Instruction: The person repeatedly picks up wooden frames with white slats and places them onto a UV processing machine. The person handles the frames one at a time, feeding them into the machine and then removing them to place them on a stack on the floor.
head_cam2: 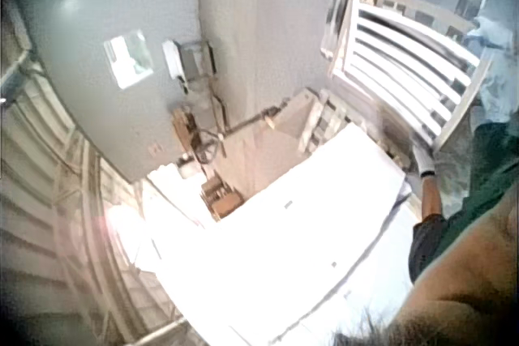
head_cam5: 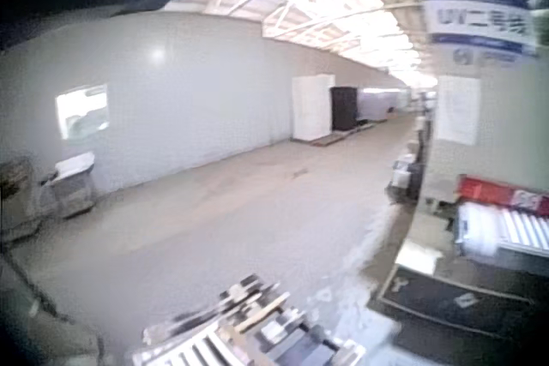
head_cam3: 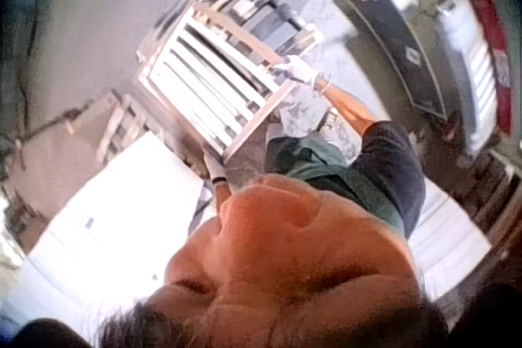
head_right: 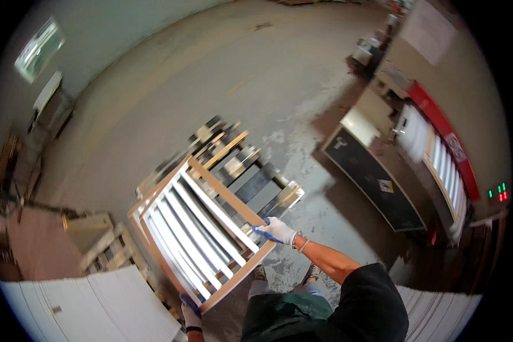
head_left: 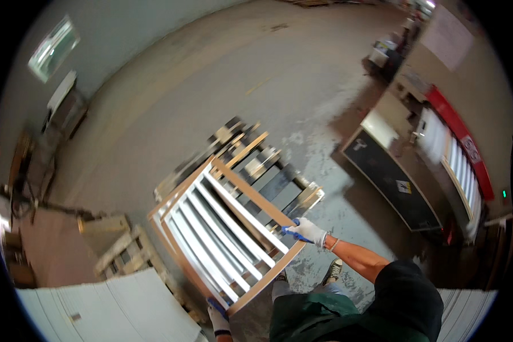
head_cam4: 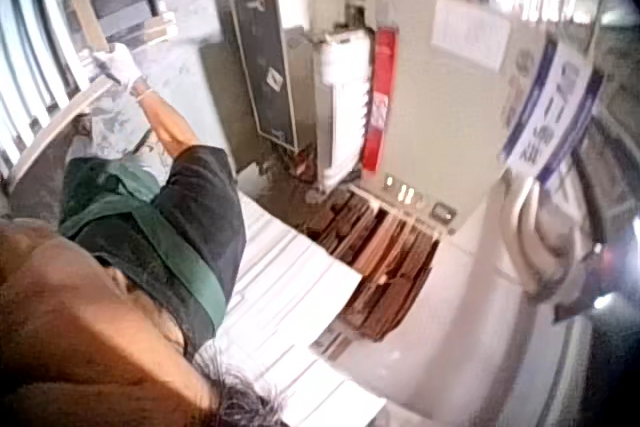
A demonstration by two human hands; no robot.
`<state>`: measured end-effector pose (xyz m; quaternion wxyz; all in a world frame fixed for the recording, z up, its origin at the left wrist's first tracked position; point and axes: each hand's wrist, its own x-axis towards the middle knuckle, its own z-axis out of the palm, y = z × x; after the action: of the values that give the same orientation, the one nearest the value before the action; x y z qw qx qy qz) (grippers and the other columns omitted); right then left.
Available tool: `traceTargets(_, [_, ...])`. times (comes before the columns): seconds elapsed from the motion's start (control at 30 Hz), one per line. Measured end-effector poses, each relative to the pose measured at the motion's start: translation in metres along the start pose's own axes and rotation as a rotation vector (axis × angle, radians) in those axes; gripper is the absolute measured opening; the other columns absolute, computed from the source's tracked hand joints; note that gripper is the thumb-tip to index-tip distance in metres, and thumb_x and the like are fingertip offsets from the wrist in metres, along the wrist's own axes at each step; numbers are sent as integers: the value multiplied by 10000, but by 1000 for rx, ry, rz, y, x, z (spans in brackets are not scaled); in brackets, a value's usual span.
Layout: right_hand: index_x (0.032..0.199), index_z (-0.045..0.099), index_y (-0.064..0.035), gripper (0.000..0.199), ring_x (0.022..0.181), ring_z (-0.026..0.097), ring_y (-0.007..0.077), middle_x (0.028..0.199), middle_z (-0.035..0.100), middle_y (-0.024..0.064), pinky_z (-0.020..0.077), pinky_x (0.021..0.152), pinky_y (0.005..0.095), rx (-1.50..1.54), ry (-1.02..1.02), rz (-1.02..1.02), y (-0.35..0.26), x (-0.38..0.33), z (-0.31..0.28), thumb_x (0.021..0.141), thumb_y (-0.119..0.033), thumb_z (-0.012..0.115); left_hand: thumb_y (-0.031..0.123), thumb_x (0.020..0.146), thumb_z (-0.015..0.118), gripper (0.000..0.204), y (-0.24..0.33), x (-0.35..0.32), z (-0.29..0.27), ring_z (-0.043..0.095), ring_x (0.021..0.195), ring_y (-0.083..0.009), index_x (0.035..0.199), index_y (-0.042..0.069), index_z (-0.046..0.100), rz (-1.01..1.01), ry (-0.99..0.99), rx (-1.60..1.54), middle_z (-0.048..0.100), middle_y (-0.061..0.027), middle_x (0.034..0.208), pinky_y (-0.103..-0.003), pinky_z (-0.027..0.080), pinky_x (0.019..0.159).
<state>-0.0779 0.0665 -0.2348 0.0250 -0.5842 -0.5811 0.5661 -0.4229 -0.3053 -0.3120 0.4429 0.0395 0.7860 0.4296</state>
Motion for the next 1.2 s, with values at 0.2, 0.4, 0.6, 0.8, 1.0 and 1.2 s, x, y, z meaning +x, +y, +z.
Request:
traceTargets(0.2, [907,669,15,459,646,578,146,718,616,70,461,600,318,269,145,77,20,-160,-100,879,-441,721,471,1075,345,620,9,-66,37,436,1314,-224,1458,-12,415,1,-239,-291,495,-110,1419,-396,352,1113])
traceTargets(0.4, [963,672,-10,285,601,532,72,704,595,4,424,535,266,653,542,19,109,-343,-160,907,-285,723,484,1067,368,637,125,-159,155,609,1050,-282,1388,-64,418,441,-377,524,555,-205,1239,-395,540,829])
traceTargets(0.6, [939,659,2,175,563,494,57,666,552,-28,380,505,247,831,984,28,184,-476,-178,916,-165,707,475,1048,436,578,193,-241,303,603,848,-392,1306,-41,478,357,-833,102,592,-248,1006,-442,498,808])
traceTargets(0.8, [909,654,-41,114,546,490,67,667,532,-23,390,501,255,1179,1288,-38,268,-542,-163,913,-145,701,443,1080,344,641,242,-340,434,622,567,-235,837,-80,626,951,-987,727,618,-142,650,-370,497,571])
traceTargets(1.0, [839,605,-66,180,503,508,101,647,511,-19,418,474,275,1274,1447,23,303,-578,-172,919,-185,714,259,1003,522,385,205,-321,528,646,895,-406,1168,-87,559,1819,-916,1001,672,-259,967,-488,512,771])
traceTargets(1.2, [871,607,-52,226,532,542,106,661,537,-4,459,504,285,1262,1414,-26,360,-579,-197,933,-245,708,106,991,444,274,202,-356,579,635,903,-448,1151,-86,556,1744,-953,1131,652,-297,935,-513,506,775])
